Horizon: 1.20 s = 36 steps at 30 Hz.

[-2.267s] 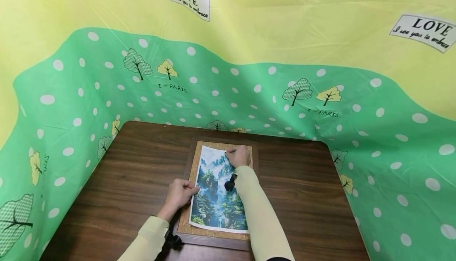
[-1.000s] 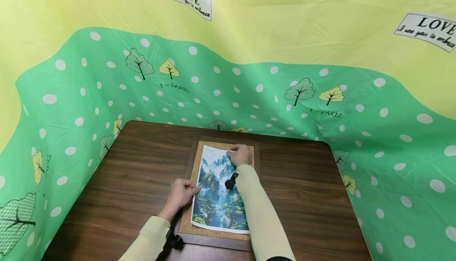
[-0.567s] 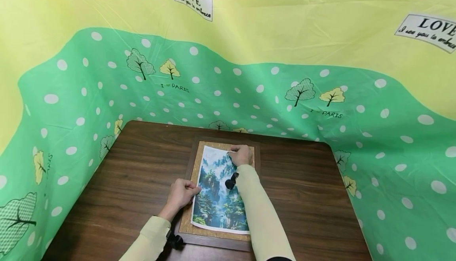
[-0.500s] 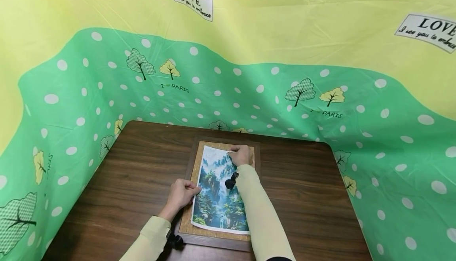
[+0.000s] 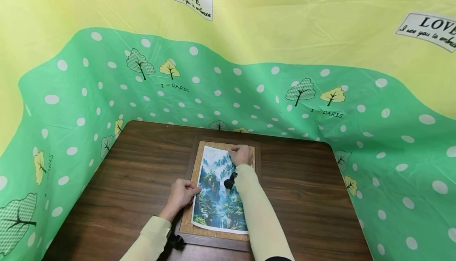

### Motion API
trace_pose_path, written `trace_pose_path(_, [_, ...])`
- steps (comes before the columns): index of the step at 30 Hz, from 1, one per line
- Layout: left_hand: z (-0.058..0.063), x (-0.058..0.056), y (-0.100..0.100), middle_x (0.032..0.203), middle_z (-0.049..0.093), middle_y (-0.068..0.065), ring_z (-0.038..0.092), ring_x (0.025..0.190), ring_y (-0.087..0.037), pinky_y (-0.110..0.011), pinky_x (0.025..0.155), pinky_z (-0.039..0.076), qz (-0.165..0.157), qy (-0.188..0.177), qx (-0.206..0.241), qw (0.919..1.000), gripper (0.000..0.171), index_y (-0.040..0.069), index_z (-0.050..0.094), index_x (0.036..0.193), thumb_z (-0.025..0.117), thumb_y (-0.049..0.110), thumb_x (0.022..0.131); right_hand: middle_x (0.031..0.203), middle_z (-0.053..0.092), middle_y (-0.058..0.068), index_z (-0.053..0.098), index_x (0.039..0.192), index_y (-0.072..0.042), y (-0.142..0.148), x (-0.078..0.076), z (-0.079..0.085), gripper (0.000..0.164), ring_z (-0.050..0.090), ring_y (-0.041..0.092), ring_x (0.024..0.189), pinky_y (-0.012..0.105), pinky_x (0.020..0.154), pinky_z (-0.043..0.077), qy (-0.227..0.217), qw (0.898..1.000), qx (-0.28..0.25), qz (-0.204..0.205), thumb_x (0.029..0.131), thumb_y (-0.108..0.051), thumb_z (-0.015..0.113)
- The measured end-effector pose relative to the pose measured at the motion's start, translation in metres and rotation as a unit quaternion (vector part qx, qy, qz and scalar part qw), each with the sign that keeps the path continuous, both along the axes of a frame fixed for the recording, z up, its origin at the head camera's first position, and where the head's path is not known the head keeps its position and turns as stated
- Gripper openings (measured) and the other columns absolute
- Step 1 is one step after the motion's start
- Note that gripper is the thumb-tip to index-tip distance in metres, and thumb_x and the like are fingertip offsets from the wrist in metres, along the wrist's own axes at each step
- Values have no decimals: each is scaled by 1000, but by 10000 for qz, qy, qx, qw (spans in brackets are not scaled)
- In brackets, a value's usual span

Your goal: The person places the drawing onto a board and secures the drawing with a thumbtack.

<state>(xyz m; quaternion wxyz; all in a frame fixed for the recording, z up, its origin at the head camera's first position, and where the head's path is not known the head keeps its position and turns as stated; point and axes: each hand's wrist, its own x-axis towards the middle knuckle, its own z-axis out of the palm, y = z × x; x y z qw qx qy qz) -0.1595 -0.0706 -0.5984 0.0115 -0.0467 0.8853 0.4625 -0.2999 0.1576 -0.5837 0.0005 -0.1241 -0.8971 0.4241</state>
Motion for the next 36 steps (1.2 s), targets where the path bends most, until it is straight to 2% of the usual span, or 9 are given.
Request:
trace_pose_path(9, [0, 0, 0, 53, 62, 8, 54, 47, -7, -28, 53, 45, -11, 86, -49, 10000, 19, 18, 76, 66, 82, 23, 84, 104, 73, 8, 80, 97, -15, -4, -1, -2, 11, 63, 31, 99, 54, 89, 48, -46, 9997, -11, -237, 89, -23, 76])
trace_pose_path(15, [-1, -1, 0, 53, 62, 8, 54, 47, -7, -29, 53, 45, 6, 43, -12, 10000, 19, 17, 76, 67, 82, 23, 84, 102, 72, 7, 79, 96, -15, -8, -2, -4, 11, 62, 31, 96, 53, 88, 47, 13, 9992, 208, -353, 89, -23, 75])
trace_pose_path(19, [-1, -2, 0, 54, 63, 8, 55, 47, -7, -29, 53, 46, 13, 75, -1, 10000, 18, 17, 76, 67, 82, 23, 84, 104, 70, 7, 77, 96, -16, -10, -1, -6, 11, 60, 32, 100, 56, 92, 44, 40, 9986, 414, -326, 90, -24, 74])
trace_pose_path(24, [-1, 0, 0, 53, 63, 9, 54, 46, -7, -28, 53, 46, 11, 24, -1, 10000, 19, 17, 76, 67, 82, 23, 84, 107, 67, 7, 75, 98, -17, -10, 0, -8, 12, 55, 33, 105, 57, 97, 40, 1, 9985, 522, -183, 92, -26, 72])
trace_pose_path(28, [0, -1, 0, 52, 60, 8, 54, 46, -8, -28, 51, 44, -16, -35, 16, 10000, 22, 18, 74, 65, 81, 24, 85, 111, 66, 8, 75, 103, -16, -6, 1, -8, 16, 55, 33, 107, 56, 96, 42, 83, 9989, 470, 37, 94, -26, 69])
trace_pose_path(36, [1, -4, 0, 51, 59, 8, 54, 45, -10, -28, 50, 43, -139, -138, -11, 9998, 24, 18, 73, 65, 80, 26, 86, 122, 64, 14, 69, 122, -7, 10, 6, 0, 30, 58, 33, 111, 52, 93, 50, 170, 9980, -223, 575, 98, -24, 65])
